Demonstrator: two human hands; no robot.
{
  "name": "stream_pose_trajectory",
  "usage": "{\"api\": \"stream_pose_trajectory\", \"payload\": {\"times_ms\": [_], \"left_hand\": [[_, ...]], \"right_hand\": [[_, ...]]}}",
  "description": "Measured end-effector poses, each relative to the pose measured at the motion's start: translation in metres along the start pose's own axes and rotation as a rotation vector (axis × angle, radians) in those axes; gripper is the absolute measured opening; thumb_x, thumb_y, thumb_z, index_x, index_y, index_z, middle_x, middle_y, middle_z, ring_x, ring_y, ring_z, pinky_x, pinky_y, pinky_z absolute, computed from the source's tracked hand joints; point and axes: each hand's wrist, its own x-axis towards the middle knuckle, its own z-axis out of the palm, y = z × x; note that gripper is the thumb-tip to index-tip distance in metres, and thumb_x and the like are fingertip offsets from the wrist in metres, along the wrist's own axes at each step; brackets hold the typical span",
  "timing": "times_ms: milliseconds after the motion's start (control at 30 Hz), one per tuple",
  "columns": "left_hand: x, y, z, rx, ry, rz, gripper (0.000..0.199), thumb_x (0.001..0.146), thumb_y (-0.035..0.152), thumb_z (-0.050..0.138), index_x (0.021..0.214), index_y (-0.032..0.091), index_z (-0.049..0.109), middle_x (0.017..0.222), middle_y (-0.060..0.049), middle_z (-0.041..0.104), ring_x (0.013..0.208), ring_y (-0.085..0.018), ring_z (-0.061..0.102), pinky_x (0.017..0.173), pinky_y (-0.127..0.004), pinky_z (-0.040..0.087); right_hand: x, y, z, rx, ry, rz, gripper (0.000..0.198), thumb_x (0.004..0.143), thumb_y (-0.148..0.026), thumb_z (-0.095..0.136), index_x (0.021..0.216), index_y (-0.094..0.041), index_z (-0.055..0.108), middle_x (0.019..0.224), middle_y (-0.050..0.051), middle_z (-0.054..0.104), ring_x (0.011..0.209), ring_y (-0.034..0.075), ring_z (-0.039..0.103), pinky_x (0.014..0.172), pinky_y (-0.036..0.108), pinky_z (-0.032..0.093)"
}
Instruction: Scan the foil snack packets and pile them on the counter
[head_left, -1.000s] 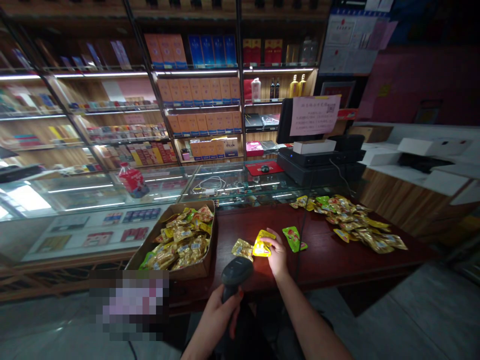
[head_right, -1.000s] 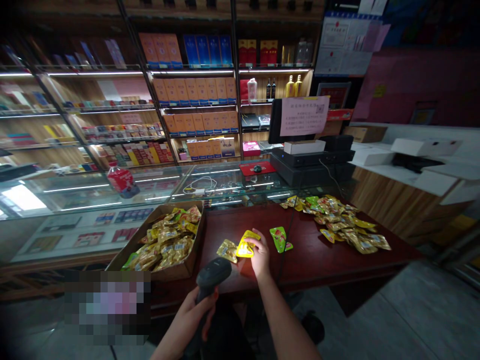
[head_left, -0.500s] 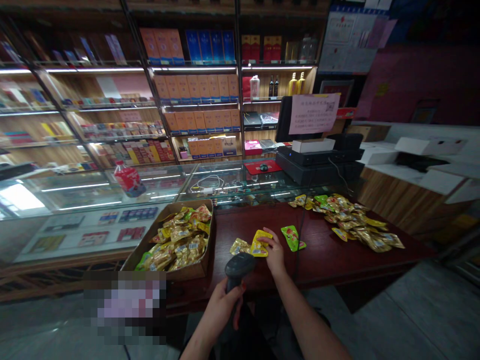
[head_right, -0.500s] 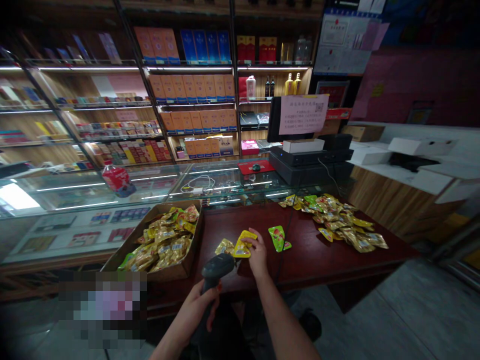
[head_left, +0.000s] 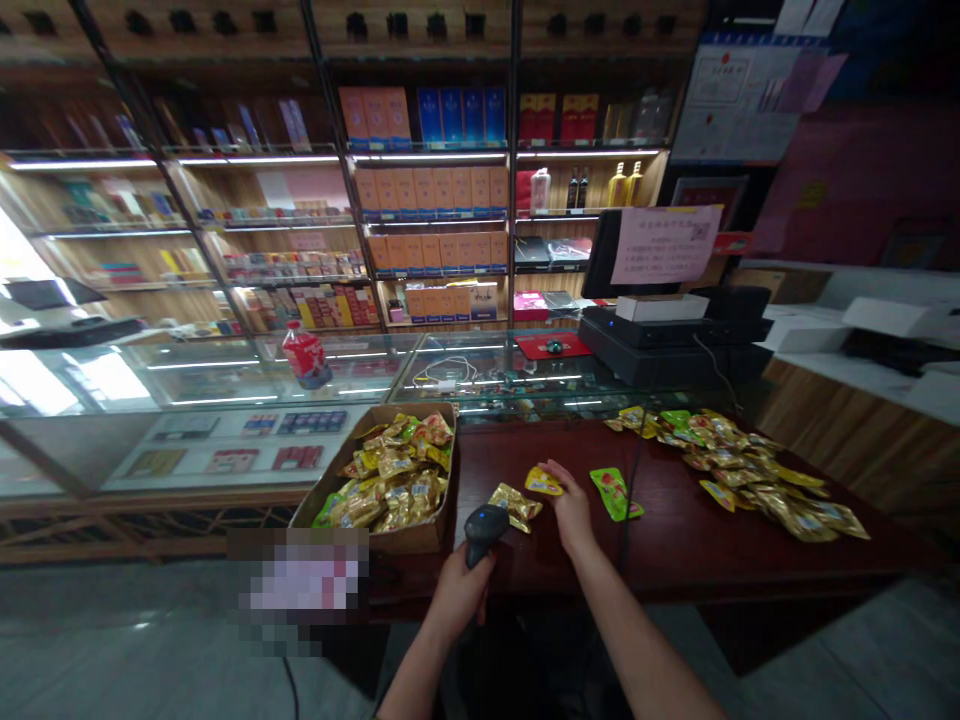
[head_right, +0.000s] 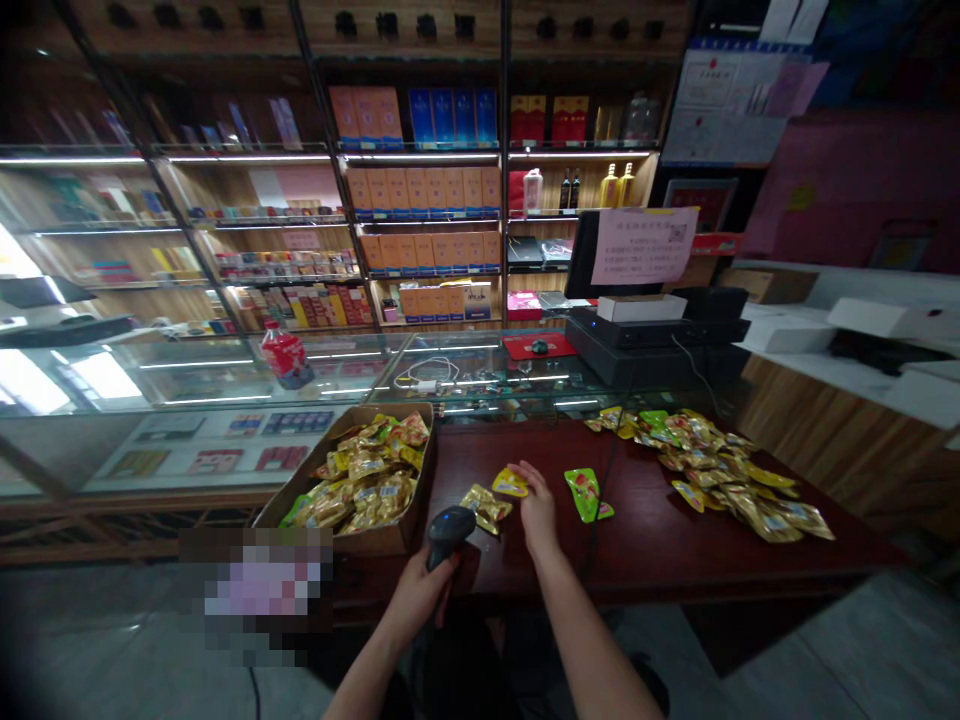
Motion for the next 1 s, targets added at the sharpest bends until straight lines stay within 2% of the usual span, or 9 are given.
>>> {"api": "stream_pose_trajectory", "payload": {"times_ms": [167, 267, 333, 400, 500, 600, 767, 833, 1000], "left_hand": [[0.004, 0.001, 0.001, 0.031, 0.019, -0.038, 0.022, 0.084, 0.04, 0.063, 0.078, 0.022, 0.052, 0.042, 0.008, 0.05, 0.028, -0.012, 0.044, 0.033, -0.021, 0.03], [0.005, 0.003, 0.0, 0.037, 0.033, -0.059, 0.022, 0.084, 0.039, 0.063, 0.078, 0.021, 0.053, 0.042, 0.008, 0.05, 0.028, -0.012, 0.044, 0.033, -0.021, 0.031], [0.005, 0.003, -0.001, 0.039, 0.025, -0.051, 0.021, 0.085, 0.038, 0.063, 0.079, 0.021, 0.054, 0.042, 0.007, 0.05, 0.028, -0.012, 0.044, 0.033, -0.021, 0.031], [0.004, 0.002, -0.001, 0.037, 0.017, -0.035, 0.021, 0.086, 0.038, 0.062, 0.079, 0.021, 0.054, 0.043, 0.007, 0.051, 0.028, -0.012, 0.045, 0.032, -0.021, 0.031], [0.003, 0.0, 0.0, 0.021, 0.021, -0.027, 0.024, 0.085, 0.042, 0.064, 0.082, 0.02, 0.055, 0.042, 0.007, 0.051, 0.028, -0.012, 0.044, 0.031, -0.02, 0.029], [0.003, -0.002, 0.001, -0.016, 0.037, -0.03, 0.033, 0.081, 0.05, 0.068, 0.086, 0.02, 0.056, 0.042, 0.008, 0.05, 0.026, -0.012, 0.044, 0.03, -0.02, 0.027], [-0.007, -0.006, -0.004, -0.135, 0.043, 0.019, 0.045, 0.075, 0.06, 0.071, 0.088, 0.02, 0.054, 0.041, 0.01, 0.048, 0.026, -0.01, 0.041, 0.03, -0.018, 0.027], [-0.019, -0.006, -0.007, -0.2, 0.066, 0.007, 0.049, 0.073, 0.063, 0.071, 0.086, 0.02, 0.053, 0.043, 0.009, 0.049, 0.027, -0.009, 0.041, 0.03, -0.018, 0.029], [-0.049, 0.009, -0.014, -0.344, 0.074, -0.087, 0.048, 0.073, 0.062, 0.074, 0.086, 0.019, 0.057, 0.05, 0.007, 0.054, 0.031, -0.009, 0.044, 0.031, -0.019, 0.035]], "right_hand": [[0.021, -0.034, 0.114, -0.086, -0.272, -0.083, 0.04, 0.075, -0.016, 0.057, 0.105, -0.03, 0.08, 0.146, 0.0, 0.058, 0.124, 0.021, 0.063, 0.097, 0.032, 0.055], [0.028, -0.037, 0.147, -0.206, -0.35, -0.095, 0.039, 0.08, -0.013, 0.064, 0.113, -0.029, 0.077, 0.149, 0.002, 0.056, 0.133, 0.022, 0.056, 0.11, 0.037, 0.047], [0.026, -0.03, 0.133, -0.309, -0.348, -0.077, 0.039, 0.084, -0.019, 0.07, 0.122, -0.026, 0.071, 0.149, 0.007, 0.056, 0.137, 0.026, 0.051, 0.116, 0.048, 0.039], [0.018, -0.018, 0.097, -0.426, -0.304, -0.034, 0.04, 0.087, -0.029, 0.074, 0.125, -0.023, 0.068, 0.145, 0.01, 0.058, 0.137, 0.03, 0.049, 0.117, 0.057, 0.032], [0.001, -0.003, 0.033, -0.575, -0.217, 0.038, 0.04, 0.077, -0.033, 0.082, 0.114, -0.02, 0.071, 0.141, 0.015, 0.061, 0.141, 0.037, 0.042, 0.118, 0.066, 0.022], [-0.017, 0.002, -0.004, -0.619, -0.201, 0.03, 0.032, 0.063, -0.032, 0.089, 0.091, -0.022, 0.077, 0.135, 0.018, 0.065, 0.139, 0.044, 0.043, 0.115, 0.065, 0.021], [-0.037, 0.006, -0.012, -0.496, -0.178, -0.01, 0.019, 0.08, -0.037, 0.071, 0.096, -0.026, 0.073, 0.108, 0.007, 0.077, 0.102, 0.029, 0.072, 0.092, 0.044, 0.05], [-0.038, 0.011, -0.012, -0.43, -0.138, -0.007, 0.022, 0.085, -0.039, 0.066, 0.102, -0.025, 0.069, 0.098, 0.005, 0.078, 0.09, 0.024, 0.074, 0.083, 0.038, 0.055], [-0.031, 0.025, -0.019, -0.318, -0.043, 0.004, 0.028, 0.091, -0.041, 0.069, 0.106, -0.017, 0.065, 0.098, 0.003, 0.073, 0.089, 0.019, 0.071, 0.082, 0.038, 0.057]]}}
